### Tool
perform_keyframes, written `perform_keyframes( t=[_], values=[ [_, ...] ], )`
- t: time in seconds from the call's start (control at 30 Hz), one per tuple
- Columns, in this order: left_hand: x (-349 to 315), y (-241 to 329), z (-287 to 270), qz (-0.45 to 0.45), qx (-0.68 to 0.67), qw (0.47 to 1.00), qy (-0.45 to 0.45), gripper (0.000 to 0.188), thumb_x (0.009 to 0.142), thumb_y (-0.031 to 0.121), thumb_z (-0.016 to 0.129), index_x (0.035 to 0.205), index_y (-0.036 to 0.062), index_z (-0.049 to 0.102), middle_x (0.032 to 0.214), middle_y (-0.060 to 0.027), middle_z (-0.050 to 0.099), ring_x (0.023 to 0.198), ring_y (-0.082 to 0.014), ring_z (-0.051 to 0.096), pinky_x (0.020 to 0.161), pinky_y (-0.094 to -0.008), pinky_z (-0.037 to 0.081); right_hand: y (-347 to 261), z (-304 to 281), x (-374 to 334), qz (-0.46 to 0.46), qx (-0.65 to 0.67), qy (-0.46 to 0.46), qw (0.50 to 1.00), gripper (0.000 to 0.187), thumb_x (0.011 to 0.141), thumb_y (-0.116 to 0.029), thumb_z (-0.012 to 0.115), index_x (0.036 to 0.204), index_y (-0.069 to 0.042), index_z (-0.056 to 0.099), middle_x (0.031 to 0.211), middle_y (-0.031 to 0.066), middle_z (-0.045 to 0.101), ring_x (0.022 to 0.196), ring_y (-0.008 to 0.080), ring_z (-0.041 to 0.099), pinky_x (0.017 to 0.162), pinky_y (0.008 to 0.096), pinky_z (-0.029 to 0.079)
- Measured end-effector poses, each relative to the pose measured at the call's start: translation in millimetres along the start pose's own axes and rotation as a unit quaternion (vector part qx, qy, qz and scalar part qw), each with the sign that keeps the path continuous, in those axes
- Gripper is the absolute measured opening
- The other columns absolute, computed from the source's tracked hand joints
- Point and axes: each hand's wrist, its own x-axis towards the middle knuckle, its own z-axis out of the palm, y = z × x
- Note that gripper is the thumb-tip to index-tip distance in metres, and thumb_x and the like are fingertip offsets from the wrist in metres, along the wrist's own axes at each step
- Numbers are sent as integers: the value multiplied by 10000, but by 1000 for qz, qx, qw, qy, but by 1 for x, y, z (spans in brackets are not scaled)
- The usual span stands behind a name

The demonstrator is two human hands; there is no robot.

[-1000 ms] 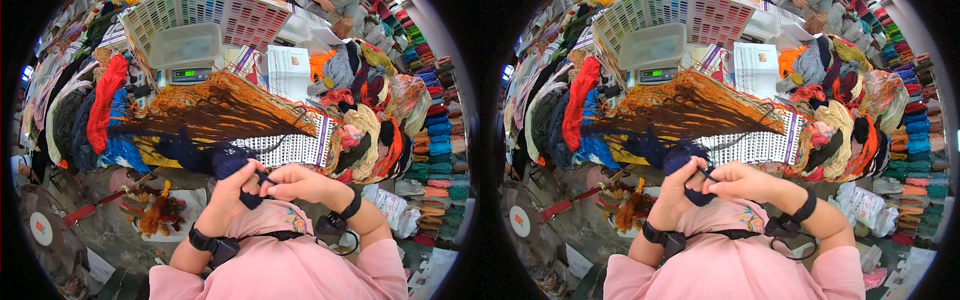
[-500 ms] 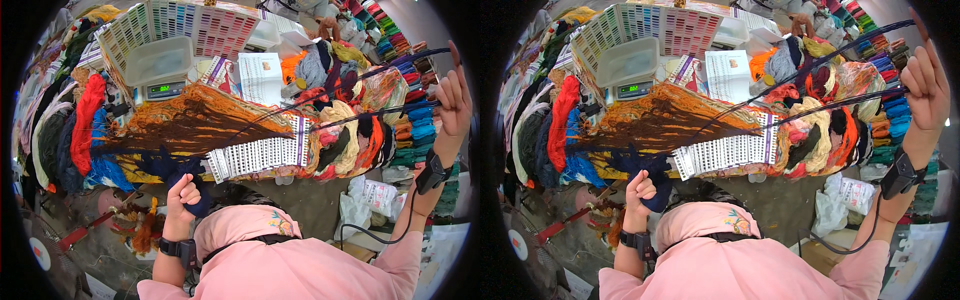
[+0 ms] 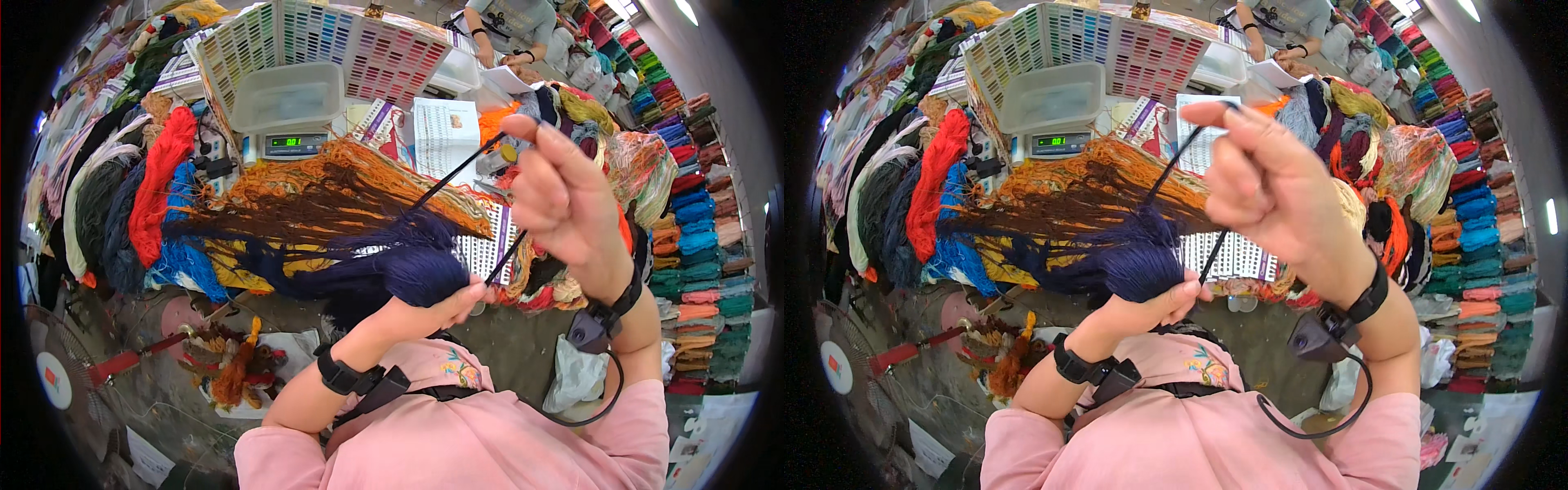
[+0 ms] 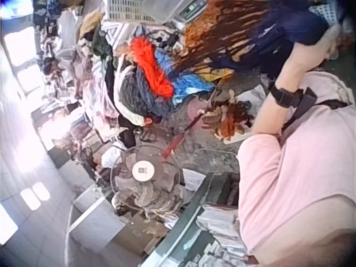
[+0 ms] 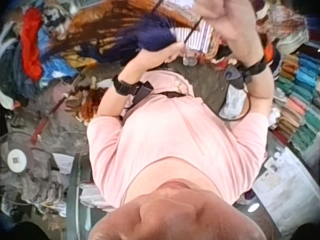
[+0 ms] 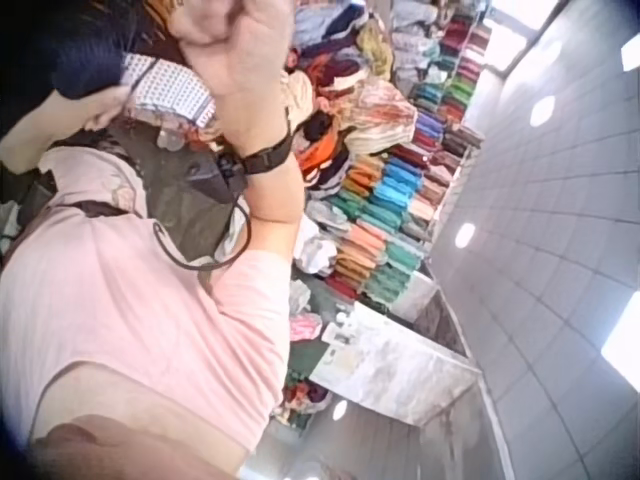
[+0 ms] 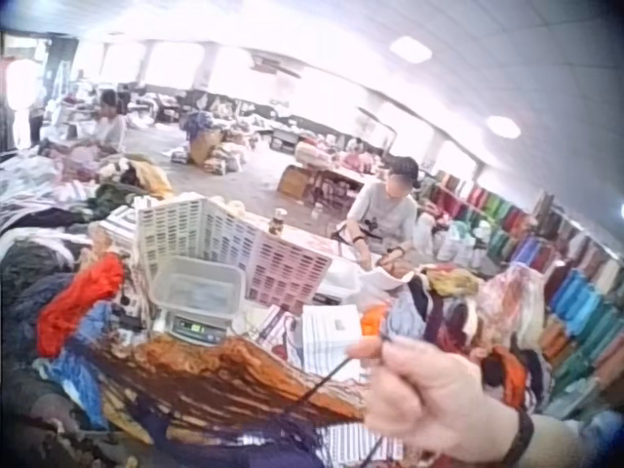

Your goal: The person sorts embroidery floss by hand, pulling strands of brown floss through holes in a card, then gathers a bundle of dark blue floss from a pile. They separate strands of the blue floss, thread them through different holes in the card, and repeat the process.

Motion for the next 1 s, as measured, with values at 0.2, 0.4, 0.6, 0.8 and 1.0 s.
perform_keyframes(
  t=[0.2, 0.4, 0.6, 0.8, 1.0],
  values=[
    [-26, -61, -32, -137, 48, 988, 62, 203, 809, 194, 481, 851, 6, 544, 551, 40, 445, 427, -28, 323, 405, -180, 282, -46, -37, 6, -88, -157, 74, 981, 240, 859, -157, 353, 971, 20, 470, 470, -44, 319, 387, 29, 232, 361, 172, 193],
    [-76, -84, -80, -51, -572, 815, 77, 242, 844, 144, 371, 1001, 16, 503, 904, -87, 565, 407, -6, 332, 403, -146, 289, -37, -56, 2, -149, -250, 156, 944, 270, 861, -219, 349, 972, -8, 475, 464, -50, 266, 386, 34, 216, 359, 182, 186],
    [-51, -31, -49, 38, -39, 844, 534, 196, 793, 168, 504, 902, 24, 581, 643, 17, 518, 421, -49, 334, 409, -177, 285, 17, -52, -15, -6, -262, 121, 958, 215, 842, -204, 410, 834, -29, 535, 481, -41, 389, 398, 25, 295, 367, 155, 216],
    [-141, -37, -119, 74, -227, 752, 615, 176, 813, 178, 476, 882, 30, 544, 645, 53, 433, 442, -12, 294, 414, -142, 260, -34, -111, -36, -156, -160, 248, 943, 221, 859, -174, 346, 909, -4, 477, 451, -46, 270, 377, 42, 212, 345, 185, 184],
    [-126, -41, -80, -46, -420, 847, 323, 166, 810, 114, 420, 658, 54, 454, 493, 52, 360, 355, -1, 276, 326, -165, 216, 11, -105, -29, -89, -329, 223, 914, 224, 828, -189, 409, 840, 5, 520, 541, -12, 415, 457, 47, 340, 420, 174, 279]
  ],
)
